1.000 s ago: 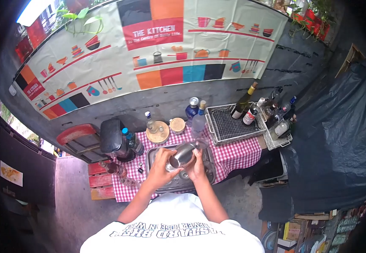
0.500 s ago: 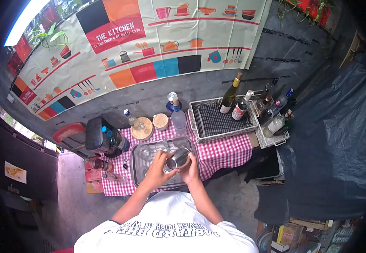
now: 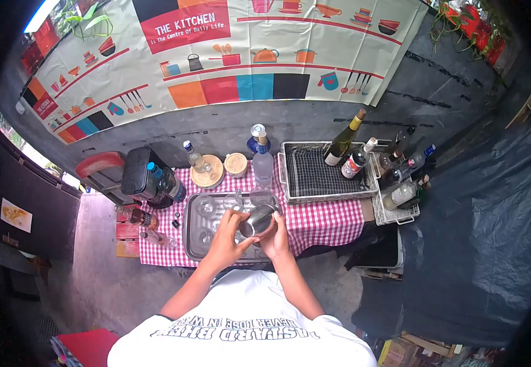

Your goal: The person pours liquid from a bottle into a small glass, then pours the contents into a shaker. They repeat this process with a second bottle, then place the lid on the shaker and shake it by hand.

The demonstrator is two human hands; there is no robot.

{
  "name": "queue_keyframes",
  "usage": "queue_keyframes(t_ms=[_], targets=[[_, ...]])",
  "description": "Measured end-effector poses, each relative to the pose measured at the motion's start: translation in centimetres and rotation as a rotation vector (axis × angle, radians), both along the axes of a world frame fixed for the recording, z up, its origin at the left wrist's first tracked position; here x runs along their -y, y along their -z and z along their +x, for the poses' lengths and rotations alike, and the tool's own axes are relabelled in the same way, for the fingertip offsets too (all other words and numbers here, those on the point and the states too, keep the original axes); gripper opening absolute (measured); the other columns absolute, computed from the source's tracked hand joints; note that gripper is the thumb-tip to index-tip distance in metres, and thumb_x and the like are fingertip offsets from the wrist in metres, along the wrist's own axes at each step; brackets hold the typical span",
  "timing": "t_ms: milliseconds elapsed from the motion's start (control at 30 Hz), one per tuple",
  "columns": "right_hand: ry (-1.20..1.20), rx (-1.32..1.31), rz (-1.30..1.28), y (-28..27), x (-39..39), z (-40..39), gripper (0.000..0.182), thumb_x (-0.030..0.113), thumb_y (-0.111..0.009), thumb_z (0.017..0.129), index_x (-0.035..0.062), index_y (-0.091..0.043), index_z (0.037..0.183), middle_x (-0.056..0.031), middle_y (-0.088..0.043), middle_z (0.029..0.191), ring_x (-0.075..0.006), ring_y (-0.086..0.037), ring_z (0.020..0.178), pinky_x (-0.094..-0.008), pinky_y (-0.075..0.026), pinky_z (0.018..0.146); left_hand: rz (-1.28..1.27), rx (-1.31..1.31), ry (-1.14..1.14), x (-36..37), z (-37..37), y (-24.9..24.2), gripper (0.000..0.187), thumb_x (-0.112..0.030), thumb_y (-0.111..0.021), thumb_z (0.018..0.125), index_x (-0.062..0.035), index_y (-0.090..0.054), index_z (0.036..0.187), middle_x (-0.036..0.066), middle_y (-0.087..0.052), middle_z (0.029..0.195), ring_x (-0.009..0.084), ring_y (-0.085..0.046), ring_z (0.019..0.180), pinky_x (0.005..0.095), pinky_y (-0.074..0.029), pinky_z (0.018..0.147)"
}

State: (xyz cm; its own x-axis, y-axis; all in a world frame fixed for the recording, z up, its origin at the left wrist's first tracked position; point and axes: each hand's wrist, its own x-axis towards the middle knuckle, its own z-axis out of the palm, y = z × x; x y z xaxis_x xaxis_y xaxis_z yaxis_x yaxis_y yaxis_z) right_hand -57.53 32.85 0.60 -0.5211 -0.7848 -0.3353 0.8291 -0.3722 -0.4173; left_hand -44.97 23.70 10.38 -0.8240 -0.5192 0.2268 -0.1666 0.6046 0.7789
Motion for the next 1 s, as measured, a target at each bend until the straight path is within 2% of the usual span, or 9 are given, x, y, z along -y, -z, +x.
queue_keyframes(t_ms=[267, 400, 533, 600, 667, 733, 867, 933, 1000], targets=[[-0.024, -0.048, -0.012, -0.6, 1.2, 0.0, 0.032, 0.029, -0.054, 0.100, 0.0131, -0.050, 0.128, -0.0066, -0.060, 0.125, -0.0203, -0.061, 0.112, -0.0413, -0.052, 0.097, 0.029, 0.028, -0.025, 1.5, 1.4, -0.3, 0.062, -0.017, -0.085, 0.074, -0.0008, -0.054, 0.126, 0.014, -0.055, 0.113, 0.0300, -0.059, 0.104, 0.0393, -0.050, 0.088], [0.093, -0.175, -0.011, -1.8, 2.9, -0.3, 0.050, 0.014, -0.060, 0.096, 0.0193, -0.036, 0.140, -0.0041, -0.052, 0.128, -0.0168, -0.053, 0.120, -0.0404, -0.046, 0.105, 0.049, -0.012, -0.039, 2.9, 2.4, -0.6, 0.062, -0.016, -0.086, 0.073, -0.0003, -0.052, 0.124, 0.014, -0.056, 0.112, 0.0300, -0.059, 0.103, 0.0388, -0.049, 0.088], [0.122, -0.428, 0.070, -6.5, 5.1, 0.1, 0.073, 0.009, -0.065, 0.090, 0.0177, -0.024, 0.150, -0.0079, -0.047, 0.128, -0.0181, -0.051, 0.117, -0.0374, -0.045, 0.104, 0.055, -0.069, -0.082, 4.8, 3.7, -1.1, 0.060, -0.015, -0.086, 0.073, -0.0006, -0.051, 0.120, 0.016, -0.056, 0.112, 0.0303, -0.060, 0.105, 0.0377, -0.049, 0.091], [0.168, -0.898, 0.150, -8.6, 6.2, 0.7, 0.079, 0.010, -0.070, 0.085, 0.0155, -0.024, 0.150, -0.0095, -0.046, 0.125, -0.0171, -0.051, 0.114, -0.0347, -0.047, 0.100, 0.083, -0.072, -0.098, 5.7, 4.6, -0.8, 0.064, -0.012, -0.087, 0.071, -0.0017, -0.049, 0.121, 0.015, -0.057, 0.112, 0.0291, -0.060, 0.107, 0.0382, -0.049, 0.093], [0.172, -1.102, 0.155, -12.5, 7.1, 2.6, 0.092, 0.012, -0.079, 0.077, 0.0127, -0.023, 0.149, -0.0109, -0.046, 0.119, -0.0176, -0.054, 0.104, -0.0324, -0.050, 0.089, 0.226, -0.180, -0.118, 6.5, 5.5, -0.4, 0.069, -0.009, -0.088, 0.070, -0.0023, -0.045, 0.124, 0.014, -0.056, 0.115, 0.0263, -0.060, 0.107, 0.0384, -0.048, 0.093], [0.056, -1.260, 0.328, -14.0, 7.6, 4.2, 0.096, 0.014, -0.080, 0.075, 0.0095, -0.020, 0.149, -0.0137, -0.043, 0.129, -0.0219, -0.051, 0.114, -0.0388, -0.046, 0.099, 0.240, -0.212, -0.106, 7.2, 6.4, -0.1, 0.072, -0.002, -0.085, 0.072, -0.0026, -0.041, 0.128, 0.013, -0.053, 0.119, 0.0233, -0.059, 0.109, 0.0376, -0.048, 0.094], [0.158, -1.794, 0.358, -15.3, 9.5, 7.8, 0.096, 0.017, -0.085, 0.073, 0.0064, -0.025, 0.146, -0.0210, -0.042, 0.136, -0.0312, -0.051, 0.122, -0.0424, -0.046, 0.100, 0.365, -0.322, -0.091, 9.0, 8.1, 1.4, 0.072, 0.005, -0.075, 0.074, -0.0035, -0.035, 0.133, 0.013, -0.048, 0.124, 0.0223, -0.056, 0.115, 0.0364, -0.046, 0.100], [0.231, -1.847, 0.248, -14.5, 10.9, 8.9, 0.089, 0.022, -0.086, 0.071, 0.0056, -0.034, 0.142, -0.0265, -0.045, 0.134, -0.0432, -0.052, 0.122, -0.0492, -0.046, 0.101, 0.365, -0.439, -0.084, 9.8, 8.9, 2.1, 0.073, 0.003, -0.077, 0.075, -0.0028, -0.034, 0.134, 0.015, -0.047, 0.127, 0.0243, -0.055, 0.120, 0.0374, -0.044, 0.103], [0.224, -1.840, 0.236, -14.5, 11.6, 10.4, 0.088, 0.021, -0.086, 0.071, 0.0070, -0.035, 0.141, -0.0263, -0.046, 0.133, -0.0434, -0.052, 0.121, -0.0497, -0.046, 0.100, 0.381, -0.419, -0.072, 10.7, 9.8, 2.2, 0.074, 0.002, -0.077, 0.075, -0.0023, -0.033, 0.134, 0.016, -0.046, 0.130, 0.0260, -0.053, 0.124, 0.0385, -0.042, 0.106]])
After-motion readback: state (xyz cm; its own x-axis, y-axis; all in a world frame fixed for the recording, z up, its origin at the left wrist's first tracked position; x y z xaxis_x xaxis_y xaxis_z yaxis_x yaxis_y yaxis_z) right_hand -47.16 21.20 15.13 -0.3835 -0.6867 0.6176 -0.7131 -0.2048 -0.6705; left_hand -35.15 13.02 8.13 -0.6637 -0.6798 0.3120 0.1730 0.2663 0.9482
